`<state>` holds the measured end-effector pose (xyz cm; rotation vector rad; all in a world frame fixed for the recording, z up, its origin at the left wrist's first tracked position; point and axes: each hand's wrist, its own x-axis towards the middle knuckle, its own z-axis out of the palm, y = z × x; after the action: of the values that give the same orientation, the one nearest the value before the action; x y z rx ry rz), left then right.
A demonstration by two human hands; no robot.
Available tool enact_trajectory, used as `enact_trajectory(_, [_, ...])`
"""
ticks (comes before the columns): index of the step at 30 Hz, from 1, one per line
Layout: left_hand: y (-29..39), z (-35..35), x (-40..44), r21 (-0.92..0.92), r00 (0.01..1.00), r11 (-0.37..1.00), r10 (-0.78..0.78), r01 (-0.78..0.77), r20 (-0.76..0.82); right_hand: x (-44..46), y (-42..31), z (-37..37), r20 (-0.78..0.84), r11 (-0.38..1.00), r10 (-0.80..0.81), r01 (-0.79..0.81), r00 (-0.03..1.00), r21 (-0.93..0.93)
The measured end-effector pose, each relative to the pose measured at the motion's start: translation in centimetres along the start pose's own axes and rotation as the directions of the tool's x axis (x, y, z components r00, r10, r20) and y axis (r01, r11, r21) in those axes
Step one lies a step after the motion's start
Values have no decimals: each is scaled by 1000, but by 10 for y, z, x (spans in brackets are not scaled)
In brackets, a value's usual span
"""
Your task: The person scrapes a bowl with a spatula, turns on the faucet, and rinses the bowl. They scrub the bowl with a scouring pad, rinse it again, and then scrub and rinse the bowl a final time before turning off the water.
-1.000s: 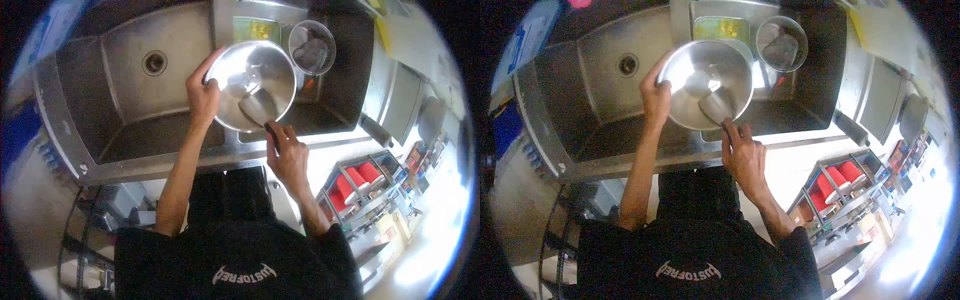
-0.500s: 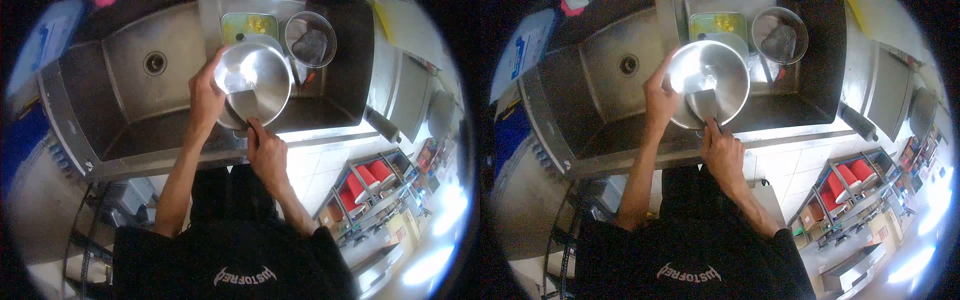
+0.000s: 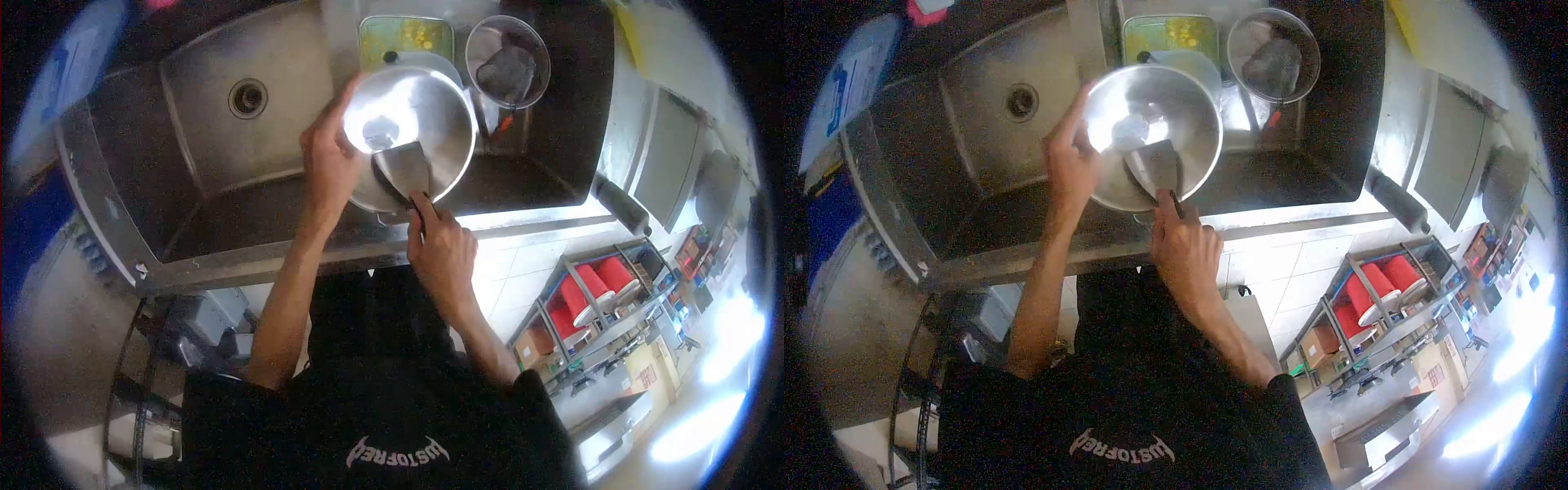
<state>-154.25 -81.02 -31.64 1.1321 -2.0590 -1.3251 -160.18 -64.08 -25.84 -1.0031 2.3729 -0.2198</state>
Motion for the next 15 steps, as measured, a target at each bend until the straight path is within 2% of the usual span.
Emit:
enact_trajectory(1, [6,-2,-1,22,995,996,-85,83,56,-1,1,-1,21,1000,-5,5,1000,-9])
enact_trajectory(2, [-2,2,-2,33,1000,999,20,-20,-1,2,0,0,25,1000,1,0,1000,-12])
enact_trajectory(5, [-3,2,1,9,1000,1000,-13,13,-11,20,-5,-3,-75,1000,-15,16,997,18])
enact_trajectory(7, [-7,3,-2,8,1000,1000,0,0,-10,1,-2,-9,114,999,32,-32,993,4])
enact_trajectory(8, [-10,4,-2,0,1000,1000,15,-15,-9,-1,-1,-11,113,1000,30,-31,993,5])
enact_trajectory(10, [-15,3,-1,1,1000,1000,-5,5,8,-5,1,-14,67,980,-51,37,997,195])
enact_trajectory(12, [-12,2,1,2,999,1000,-31,31,23,6,4,-7,71,971,-62,44,996,235])
enact_trajectory(15, [-2,0,2,-36,999,999,-40,39,-37,8,2,-4,105,950,-58,23,993,311])
